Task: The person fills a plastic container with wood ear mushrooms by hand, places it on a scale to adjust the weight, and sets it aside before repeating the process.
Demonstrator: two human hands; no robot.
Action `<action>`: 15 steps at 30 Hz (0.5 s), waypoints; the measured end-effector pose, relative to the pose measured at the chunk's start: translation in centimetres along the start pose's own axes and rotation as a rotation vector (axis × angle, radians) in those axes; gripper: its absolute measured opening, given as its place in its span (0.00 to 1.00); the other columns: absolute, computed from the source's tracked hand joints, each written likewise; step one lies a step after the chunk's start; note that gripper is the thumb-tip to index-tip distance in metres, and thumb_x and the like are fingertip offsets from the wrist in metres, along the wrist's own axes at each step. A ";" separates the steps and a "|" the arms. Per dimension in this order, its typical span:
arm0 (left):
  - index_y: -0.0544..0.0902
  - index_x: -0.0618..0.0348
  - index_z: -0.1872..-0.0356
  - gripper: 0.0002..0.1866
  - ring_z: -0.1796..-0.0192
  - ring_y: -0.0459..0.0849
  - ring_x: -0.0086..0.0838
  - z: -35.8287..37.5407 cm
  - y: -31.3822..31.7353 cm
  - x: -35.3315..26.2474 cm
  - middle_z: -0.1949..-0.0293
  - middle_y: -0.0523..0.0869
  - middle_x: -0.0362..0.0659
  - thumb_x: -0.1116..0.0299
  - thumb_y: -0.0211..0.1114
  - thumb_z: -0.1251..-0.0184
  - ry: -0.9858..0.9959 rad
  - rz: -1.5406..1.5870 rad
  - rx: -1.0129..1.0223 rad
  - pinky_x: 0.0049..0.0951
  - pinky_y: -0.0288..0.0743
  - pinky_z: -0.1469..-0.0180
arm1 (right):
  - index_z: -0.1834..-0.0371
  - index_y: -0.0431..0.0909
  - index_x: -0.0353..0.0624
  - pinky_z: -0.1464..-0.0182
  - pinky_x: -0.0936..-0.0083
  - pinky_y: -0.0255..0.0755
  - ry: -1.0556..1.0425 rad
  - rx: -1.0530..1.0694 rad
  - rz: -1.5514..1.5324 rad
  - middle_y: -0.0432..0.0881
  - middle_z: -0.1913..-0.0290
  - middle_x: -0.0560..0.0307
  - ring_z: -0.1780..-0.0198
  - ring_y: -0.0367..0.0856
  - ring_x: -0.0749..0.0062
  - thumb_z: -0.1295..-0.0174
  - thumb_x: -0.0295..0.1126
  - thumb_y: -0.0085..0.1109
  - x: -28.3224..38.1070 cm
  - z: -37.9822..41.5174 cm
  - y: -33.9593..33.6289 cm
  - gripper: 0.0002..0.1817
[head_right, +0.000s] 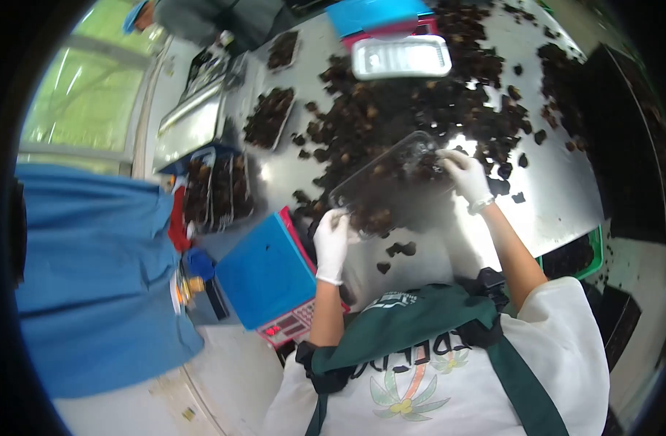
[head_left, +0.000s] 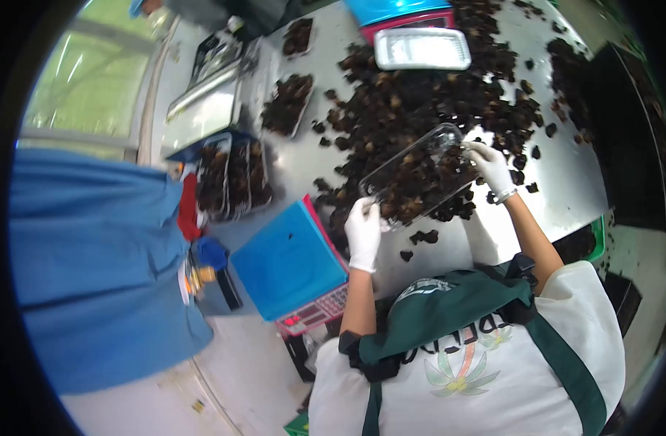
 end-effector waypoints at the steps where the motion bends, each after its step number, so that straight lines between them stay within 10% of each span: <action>1: 0.75 0.67 0.56 0.09 0.79 0.78 0.20 0.2 -0.4 0.6 0.67 0.81 0.45 0.76 0.55 0.35 -0.001 0.013 0.010 0.21 0.76 0.78 | 0.52 0.79 0.42 0.64 0.82 0.72 0.046 -0.008 0.028 0.84 0.62 0.59 0.66 0.79 0.82 0.39 0.31 0.54 2.7 1.1 0.4 0.14; 2: 0.75 0.66 0.57 0.08 0.79 0.78 0.21 0.7 -0.8 0.7 0.68 0.81 0.45 0.76 0.55 0.36 -0.013 0.030 -0.018 0.22 0.76 0.78 | 0.51 0.78 0.39 0.53 0.80 0.71 0.008 0.015 0.066 0.83 0.57 0.56 0.57 0.80 0.77 0.39 0.30 0.53 1.8 0.8 0.8 0.14; 4: 0.75 0.68 0.54 0.10 0.76 0.80 0.22 1.5 -2.2 0.7 0.65 0.81 0.45 0.74 0.55 0.34 -0.044 -0.033 0.008 0.22 0.79 0.75 | 0.44 0.71 0.38 0.78 0.92 0.64 -0.147 0.075 -0.004 0.81 0.56 0.57 0.74 0.75 0.89 0.38 0.31 0.53 0.7 0.7 1.9 0.19; 7: 0.76 0.67 0.56 0.09 0.76 0.79 0.21 3.2 -5.5 0.5 0.65 0.80 0.45 0.75 0.54 0.35 -0.067 -0.070 -0.010 0.21 0.79 0.75 | 0.40 0.63 0.44 0.87 0.89 0.60 0.278 0.406 -0.397 0.78 0.59 0.56 0.85 0.64 0.88 0.40 0.24 0.51 3.6 2.9 4.0 0.23; 15: 0.77 0.68 0.56 0.12 0.73 0.80 0.22 5.9 -16.0 2.8 0.64 0.81 0.45 0.73 0.56 0.38 -0.261 -0.020 -0.057 0.21 0.80 0.72 | 0.35 0.56 0.47 0.81 0.88 0.69 0.355 0.642 -0.436 0.70 0.57 0.57 0.76 0.69 0.83 0.58 0.13 0.41 4.5 7.1 13.6 0.39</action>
Point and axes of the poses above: each hand's wrist, its own z-axis away from the middle knuckle, its own y-axis out of the palm, x = y × z, the point moved 3 cm from there along -z, towards the middle knuckle
